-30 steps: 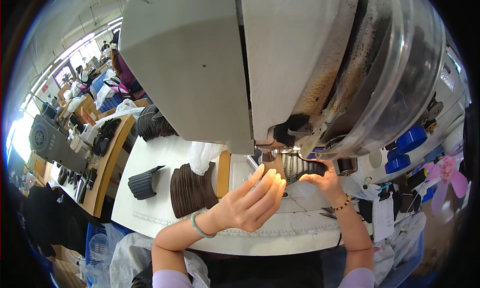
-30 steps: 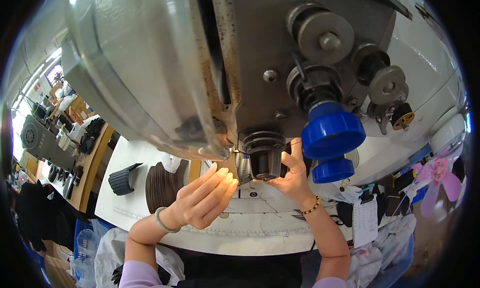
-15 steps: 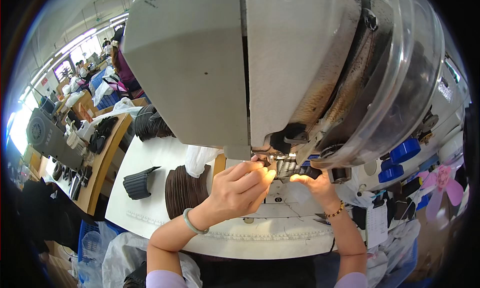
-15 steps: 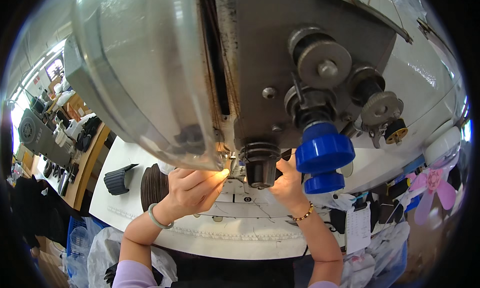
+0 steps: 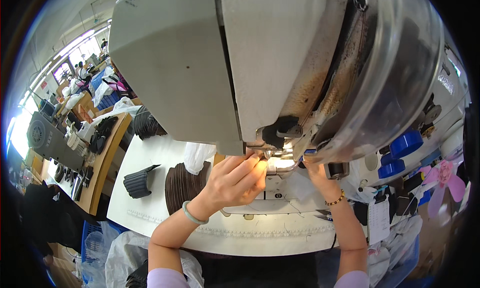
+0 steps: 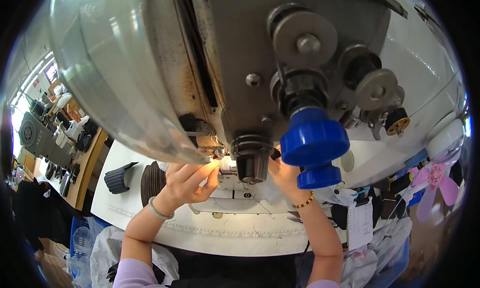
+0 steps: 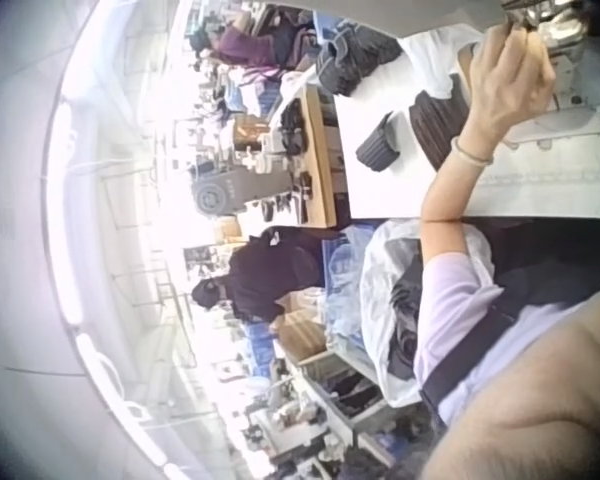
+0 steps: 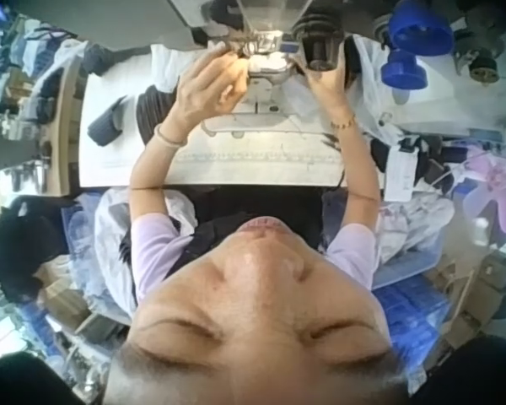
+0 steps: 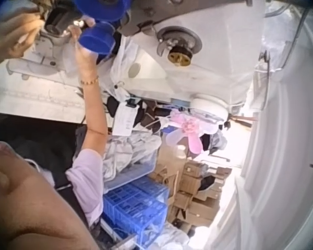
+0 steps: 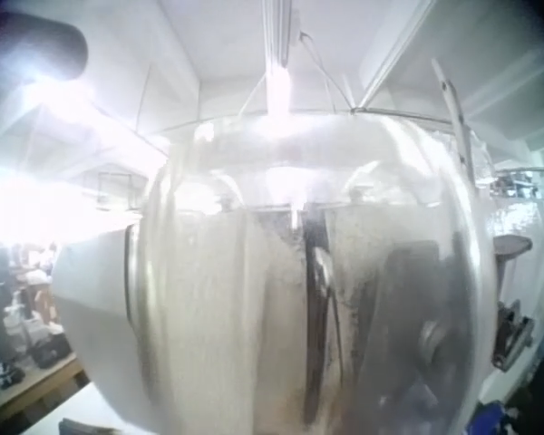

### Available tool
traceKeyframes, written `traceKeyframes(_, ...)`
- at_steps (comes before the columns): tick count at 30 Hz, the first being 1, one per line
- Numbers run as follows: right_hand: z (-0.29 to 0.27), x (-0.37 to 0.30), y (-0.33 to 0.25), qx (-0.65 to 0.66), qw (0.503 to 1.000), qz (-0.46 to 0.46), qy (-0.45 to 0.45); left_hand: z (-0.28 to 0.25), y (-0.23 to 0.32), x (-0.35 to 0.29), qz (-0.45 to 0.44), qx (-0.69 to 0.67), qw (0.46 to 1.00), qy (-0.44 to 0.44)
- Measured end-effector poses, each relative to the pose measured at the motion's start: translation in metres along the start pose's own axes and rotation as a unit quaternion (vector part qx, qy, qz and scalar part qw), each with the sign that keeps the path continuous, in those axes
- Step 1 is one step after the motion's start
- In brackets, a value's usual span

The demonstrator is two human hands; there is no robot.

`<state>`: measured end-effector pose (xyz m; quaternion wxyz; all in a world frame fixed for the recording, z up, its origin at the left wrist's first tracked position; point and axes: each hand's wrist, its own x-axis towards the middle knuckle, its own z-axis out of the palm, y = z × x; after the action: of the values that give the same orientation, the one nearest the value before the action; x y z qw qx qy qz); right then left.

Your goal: Using a sewing machine to stitch together leather and fabric components of a shoe.

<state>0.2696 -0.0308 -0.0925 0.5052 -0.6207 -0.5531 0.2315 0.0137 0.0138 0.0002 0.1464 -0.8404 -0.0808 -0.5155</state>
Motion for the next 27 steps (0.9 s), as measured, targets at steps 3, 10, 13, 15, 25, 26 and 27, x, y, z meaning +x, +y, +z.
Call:
traceKeyframes(3, 0.012, 0.007, -0.034, 0.137, 0.969, -0.203, 0.043, 0.001, -0.001, -0.004, -0.011, -0.002, 1.000, 0.001)
traceKeyframes(10, 0.018, 0.012, -0.027, 0.249, 0.943, -0.215, 0.050, 0.004, -0.002, -0.005, 0.002, -0.002, 1.000, -0.001)
traceKeyframes(13, 0.016, 0.013, -0.023, 0.217, 0.952, -0.210, 0.046, 0.002, -0.002, -0.006, 0.011, 0.000, 1.000, -0.003)
traceKeyframes(15, 0.012, 0.011, -0.019, 0.168, 0.959, -0.220, 0.058, 0.003, -0.002, -0.004, 0.015, -0.007, 1.000, -0.007)
traceKeyframes(25, -0.006, 0.012, -0.030, 0.173, 0.938, -0.232, 0.189, 0.011, -0.008, -0.008, 0.008, -0.028, 1.000, 0.006)
traceKeyframes(26, -0.015, 0.010, -0.059, 0.174, 0.963, -0.146, 0.146, 0.008, -0.011, -0.013, -0.010, -0.030, 0.999, 0.005)
traceKeyframes(27, -0.022, 0.006, -0.076, 0.170, 0.978, -0.059, 0.106, 0.005, -0.013, -0.016, -0.026, -0.037, 0.999, 0.008)
